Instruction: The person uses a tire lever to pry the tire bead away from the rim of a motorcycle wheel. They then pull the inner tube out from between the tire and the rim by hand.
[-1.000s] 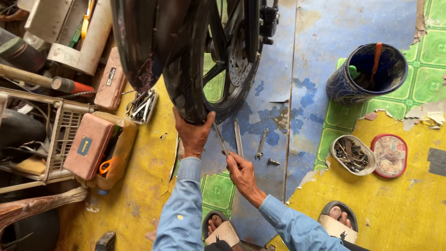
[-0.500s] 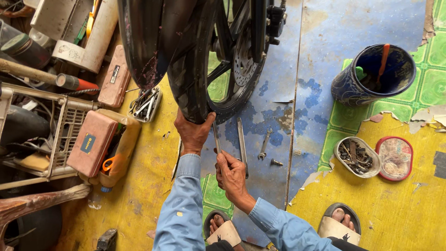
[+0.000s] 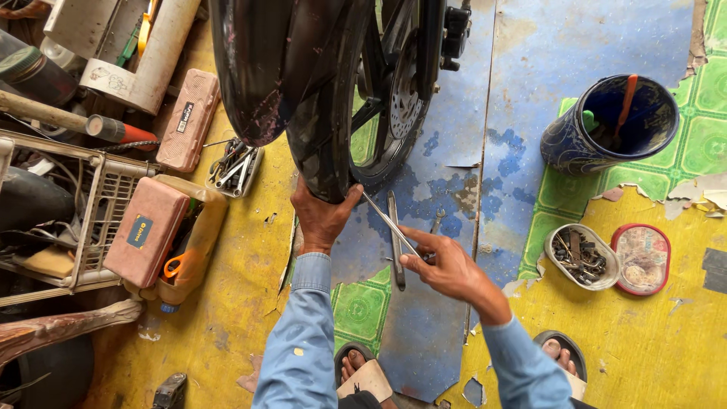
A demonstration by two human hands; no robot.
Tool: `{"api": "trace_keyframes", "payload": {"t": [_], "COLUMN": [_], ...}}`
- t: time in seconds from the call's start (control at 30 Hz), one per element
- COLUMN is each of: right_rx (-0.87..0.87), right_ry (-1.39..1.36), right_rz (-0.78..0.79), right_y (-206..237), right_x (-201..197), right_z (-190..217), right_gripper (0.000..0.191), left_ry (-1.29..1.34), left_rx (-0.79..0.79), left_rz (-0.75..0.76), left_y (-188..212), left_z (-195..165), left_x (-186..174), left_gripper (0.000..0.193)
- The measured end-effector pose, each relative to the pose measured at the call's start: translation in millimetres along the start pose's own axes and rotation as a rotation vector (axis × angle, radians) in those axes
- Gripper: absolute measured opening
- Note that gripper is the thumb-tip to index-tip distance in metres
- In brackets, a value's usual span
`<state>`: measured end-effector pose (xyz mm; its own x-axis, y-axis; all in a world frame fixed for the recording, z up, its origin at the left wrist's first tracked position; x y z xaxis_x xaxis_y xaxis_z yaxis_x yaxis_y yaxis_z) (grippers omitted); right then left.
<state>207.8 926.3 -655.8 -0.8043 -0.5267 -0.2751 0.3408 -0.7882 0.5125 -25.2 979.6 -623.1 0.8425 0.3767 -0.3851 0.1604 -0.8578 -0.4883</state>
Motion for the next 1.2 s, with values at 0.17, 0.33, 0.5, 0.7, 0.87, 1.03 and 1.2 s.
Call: {"api": "trace_keyframes", "payload": {"t": [0.17, 0.33, 0.5, 0.7, 0.87, 1.03, 1.2], "right_rx": [-0.137, -0.472, -0.557, -0.599, -0.718, -0.637, -0.836], "right_ry": [-0.130, -0.057, 0.061, 0.215, 0.231, 0.335, 0.184], "right_rz": [-0.471, -0.707, -0.494, -0.210, -0.089, -0.376, -1.051], "right_y": [30, 40, 20, -18, -42, -75, -97], "right_x": [34, 34, -8, -52, -91, -118, -140], "right_z": [9, 18, 20, 33, 52, 44, 35], "right_gripper": [0.037, 0.027, 0.024, 0.019, 0.016, 0.044, 0.048], "left_ry": [-0.069, -0.186, -0.075, -0.053, -0.002, -0.011, 0.005], "left_rx": [0.023, 0.149, 0.114, 0.149, 0.103, 0.092, 0.041], "left_rz": [-0.083, -0.308, -0.235, -0.202, -0.199, -0.198, -0.197], "left_y": [-2, -15, -30, -32, -29, -25, -24], "left_z": [-10, -36, -36, -31, -27, -29, -27], "left_x": [0, 4, -3, -9, -8, -8, -7], "left_gripper": [0.068, 0.093, 0.089, 0.089, 0.093, 0.096, 0.099]}}
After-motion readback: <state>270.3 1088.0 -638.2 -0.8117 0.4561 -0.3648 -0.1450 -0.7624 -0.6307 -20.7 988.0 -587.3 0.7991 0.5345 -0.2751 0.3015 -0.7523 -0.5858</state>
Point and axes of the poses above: each hand's wrist, its own y-axis away from the middle knuckle, its own x-axis out of the palm, z = x × y, the point moved 6 cm from there along -y, towards the middle knuckle, and after that the axes turned 14 degrees about x, right-handed, at the moved point
